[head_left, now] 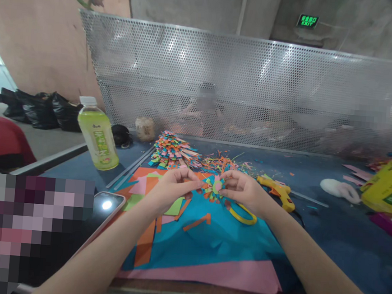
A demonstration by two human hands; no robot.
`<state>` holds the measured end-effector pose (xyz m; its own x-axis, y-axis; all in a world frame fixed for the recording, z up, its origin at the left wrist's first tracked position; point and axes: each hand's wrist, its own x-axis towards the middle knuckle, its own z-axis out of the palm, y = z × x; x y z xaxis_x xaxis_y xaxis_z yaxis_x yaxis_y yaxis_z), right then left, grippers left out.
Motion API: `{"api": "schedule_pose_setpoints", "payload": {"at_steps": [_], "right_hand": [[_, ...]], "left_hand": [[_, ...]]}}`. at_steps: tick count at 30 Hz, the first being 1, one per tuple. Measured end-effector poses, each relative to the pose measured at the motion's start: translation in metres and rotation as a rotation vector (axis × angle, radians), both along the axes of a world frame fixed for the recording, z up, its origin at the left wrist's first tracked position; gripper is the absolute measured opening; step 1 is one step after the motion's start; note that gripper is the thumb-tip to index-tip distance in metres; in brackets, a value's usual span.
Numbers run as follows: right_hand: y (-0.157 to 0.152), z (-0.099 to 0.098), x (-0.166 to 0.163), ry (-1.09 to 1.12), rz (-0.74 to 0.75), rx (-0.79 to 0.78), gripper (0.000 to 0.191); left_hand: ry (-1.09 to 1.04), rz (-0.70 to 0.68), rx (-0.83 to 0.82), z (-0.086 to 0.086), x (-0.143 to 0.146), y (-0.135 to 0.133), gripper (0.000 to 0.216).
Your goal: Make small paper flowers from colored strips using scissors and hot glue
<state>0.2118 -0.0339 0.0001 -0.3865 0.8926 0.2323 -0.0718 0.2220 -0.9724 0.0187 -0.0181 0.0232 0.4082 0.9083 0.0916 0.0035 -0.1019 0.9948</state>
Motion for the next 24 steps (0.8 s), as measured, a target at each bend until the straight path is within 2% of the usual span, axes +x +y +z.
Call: {"api": "schedule_pose_setpoints", "payload": {"at_steps": [10,15,20,24], "right_hand": [[0.0,0.001,0.0005,-0.018,-0.045,0.01,0.03],[-0.0006,0.0006,0.0001,-0.029,-0.048,0.028,0.029],[-0.0006,0.0,-0.0009,-0.058,-0.055,0.049,0.027],[-0.0009,-0.0011,-0.0012,-0.144,-0.121,0.141,0.024]], "left_hand": [[-0.055,-0.043,-0.003,0.0002,-0.0008,0.0008,0.021],[0.037,-0.031,0.014,-0.0031,-0.0021,0.0039,0.034],[0.044,0.003,-0.03,-0.006,-0.0022,0.0063,0.034],[0.047,0.017,-0.031,-0.0016,-0.0008,0.0032,0.036]]}}
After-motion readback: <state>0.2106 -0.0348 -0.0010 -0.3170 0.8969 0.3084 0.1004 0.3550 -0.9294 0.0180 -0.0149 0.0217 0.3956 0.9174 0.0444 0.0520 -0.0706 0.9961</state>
